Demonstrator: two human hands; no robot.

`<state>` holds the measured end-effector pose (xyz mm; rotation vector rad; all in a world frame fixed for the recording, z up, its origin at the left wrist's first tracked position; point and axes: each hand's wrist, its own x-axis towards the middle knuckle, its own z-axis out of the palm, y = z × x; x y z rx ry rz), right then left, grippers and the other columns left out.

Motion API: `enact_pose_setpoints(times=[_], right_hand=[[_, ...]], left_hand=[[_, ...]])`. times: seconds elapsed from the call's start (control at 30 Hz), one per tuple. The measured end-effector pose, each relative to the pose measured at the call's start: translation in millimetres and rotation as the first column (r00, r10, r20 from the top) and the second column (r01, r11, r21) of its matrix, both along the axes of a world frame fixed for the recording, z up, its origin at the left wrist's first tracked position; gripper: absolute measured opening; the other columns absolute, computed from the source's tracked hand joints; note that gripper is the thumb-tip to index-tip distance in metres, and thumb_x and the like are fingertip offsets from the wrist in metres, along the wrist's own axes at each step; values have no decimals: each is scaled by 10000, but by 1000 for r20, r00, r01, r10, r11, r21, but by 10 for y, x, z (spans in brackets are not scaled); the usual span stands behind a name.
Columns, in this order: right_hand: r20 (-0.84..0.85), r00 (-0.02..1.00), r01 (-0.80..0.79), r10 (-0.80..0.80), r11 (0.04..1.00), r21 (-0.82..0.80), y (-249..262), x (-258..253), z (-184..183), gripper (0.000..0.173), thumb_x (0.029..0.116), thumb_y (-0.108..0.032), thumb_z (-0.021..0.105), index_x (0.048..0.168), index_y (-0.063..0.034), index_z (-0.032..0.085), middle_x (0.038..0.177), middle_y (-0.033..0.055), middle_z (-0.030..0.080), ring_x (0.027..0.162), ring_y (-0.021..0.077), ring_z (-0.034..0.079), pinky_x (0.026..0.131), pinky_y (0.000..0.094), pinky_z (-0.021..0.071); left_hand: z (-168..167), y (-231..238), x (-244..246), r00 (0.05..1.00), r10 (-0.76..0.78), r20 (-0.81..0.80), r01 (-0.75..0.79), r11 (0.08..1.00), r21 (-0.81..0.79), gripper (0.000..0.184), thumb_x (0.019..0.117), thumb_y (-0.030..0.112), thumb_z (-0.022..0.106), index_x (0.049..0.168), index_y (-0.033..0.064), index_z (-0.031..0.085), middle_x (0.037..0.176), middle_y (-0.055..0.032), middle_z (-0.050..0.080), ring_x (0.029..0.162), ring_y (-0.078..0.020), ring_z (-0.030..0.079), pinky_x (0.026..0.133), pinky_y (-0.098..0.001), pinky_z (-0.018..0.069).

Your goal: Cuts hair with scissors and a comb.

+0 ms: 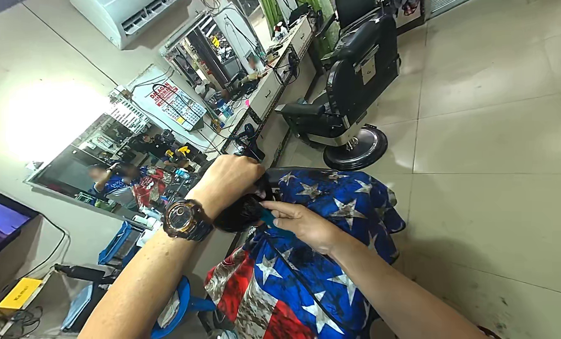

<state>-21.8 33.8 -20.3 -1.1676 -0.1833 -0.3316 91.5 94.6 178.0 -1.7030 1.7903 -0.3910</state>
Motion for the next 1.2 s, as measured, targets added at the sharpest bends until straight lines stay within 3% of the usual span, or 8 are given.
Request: enact_pose_setpoints(times=[0.13,0.23,0.33,0.43,0.53,0.67,0.8,1.2], right_hand=[[81,981,-188,177,969,158,-20,55,-56,451,1022,-44,463,1471,-73,500,1060,30,667,923,86,638,806,241,535],[134,958,-277,253,937,214,-60,124,-126,447,1023,-58,438,1465,-93,488,1006,8,642,864,94,631,733,245,543],[201,931,-350,304,899,263,-76,150,-179,436,1018,-60,441,1450,-98,485,999,6,639,860,97,631,738,254,548],[224,929,-353,295,887,297,-103,140,-216,422,1009,-61,456,1425,-108,511,1003,5,655,858,100,635,730,260,546],[212,939,-326,271,898,297,-119,118,-247,424,1014,-58,450,1431,-105,512,1010,4,657,877,103,640,752,263,551],[197,950,-293,242,908,299,-124,93,-307,407,1013,-56,460,1408,-107,540,976,1,636,856,102,630,754,264,549],[213,946,-305,244,894,328,-120,30,-391,401,1011,-53,467,1403,-98,541,978,7,642,860,108,631,778,277,550],[250,932,-346,264,852,392,10,-120,-482,393,994,-65,485,1380,-114,538,977,1,638,855,117,639,762,293,559]], left_hand=[[133,-71,-89,986,-7,-169,-17,990,-141,623,800,467,841,1234,65,646,1003,-125,693,826,-315,694,710,-527,567],[530,89,-45,865,10,-501,-157,955,-252,957,716,451,906,1474,98,442,1353,-84,615,1126,-237,652,938,-468,564],[869,462,204,740,146,-656,-359,911,-203,860,651,483,899,1357,174,517,1443,-22,546,1279,-170,563,1016,-425,522],[916,707,220,673,311,-672,-426,905,-7,428,618,366,919,959,187,731,1546,-42,458,1386,-268,458,1019,-522,466],[582,616,254,797,241,-554,-287,958,3,315,663,493,882,873,276,795,1620,-2,392,1521,-337,267,1133,-645,320],[239,322,342,864,95,-494,-84,995,45,188,816,489,798,840,303,814,1363,20,658,1512,-278,323,1230,-626,135],[185,265,216,874,26,-485,21,995,92,201,956,420,667,947,292,823,936,125,748,1091,-64,639,1167,-494,307],[260,198,-122,846,123,-519,-28,982,187,269,969,497,619,980,321,822,947,172,746,1025,28,635,1117,-397,360]])
